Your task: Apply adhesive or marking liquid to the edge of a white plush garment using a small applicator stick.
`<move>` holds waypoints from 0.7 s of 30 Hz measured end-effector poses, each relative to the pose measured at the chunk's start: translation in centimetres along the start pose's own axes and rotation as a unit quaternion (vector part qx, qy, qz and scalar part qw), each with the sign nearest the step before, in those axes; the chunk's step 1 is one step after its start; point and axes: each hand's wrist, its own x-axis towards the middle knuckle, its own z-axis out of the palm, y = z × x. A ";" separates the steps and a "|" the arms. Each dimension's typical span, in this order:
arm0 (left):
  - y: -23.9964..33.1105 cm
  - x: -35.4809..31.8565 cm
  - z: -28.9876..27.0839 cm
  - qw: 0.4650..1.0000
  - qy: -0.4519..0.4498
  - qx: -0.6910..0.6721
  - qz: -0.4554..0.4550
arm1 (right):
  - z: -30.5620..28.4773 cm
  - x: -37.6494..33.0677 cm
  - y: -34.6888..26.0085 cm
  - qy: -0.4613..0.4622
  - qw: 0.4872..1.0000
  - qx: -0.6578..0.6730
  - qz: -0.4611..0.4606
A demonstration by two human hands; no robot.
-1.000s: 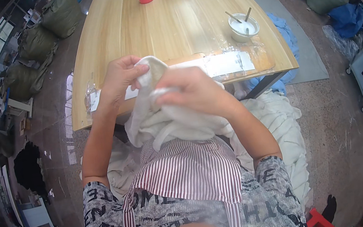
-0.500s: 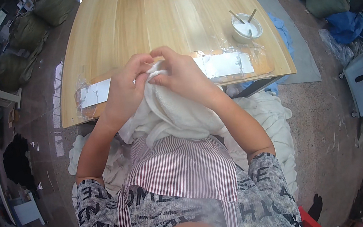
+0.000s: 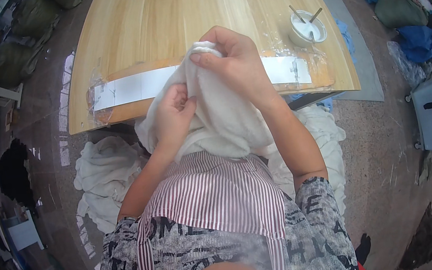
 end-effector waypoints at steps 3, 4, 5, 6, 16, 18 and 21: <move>0.8 0.1 -1.6 0.979 -0.009 -0.204 -0.022 | -1.7 -0.5 -0.4 -0.001 0.998 0.055 0.026; 1.3 0.2 -2.5 0.979 -0.015 -0.199 -0.030 | -2.1 -0.7 -0.2 0.014 0.994 0.102 0.042; 1.9 0.6 -3.1 0.982 0.006 -0.187 -0.037 | -2.6 -0.8 -0.2 -0.006 0.993 0.108 0.043; 2.4 1.1 -3.7 0.978 -0.051 -0.186 -0.081 | -3.0 -0.9 0.1 -0.021 0.990 0.134 0.037; 2.5 2.7 -4.4 0.969 -0.119 -0.157 -0.150 | -5.2 -1.9 3.1 -0.002 0.982 0.186 0.031; 2.2 2.1 -3.7 0.985 -0.085 -0.088 -0.125 | -5.6 -2.4 4.0 -0.005 0.983 0.174 0.048; 1.8 1.4 -2.7 0.997 -0.047 0.012 -0.060 | -6.0 -3.3 4.8 0.025 0.992 0.091 0.085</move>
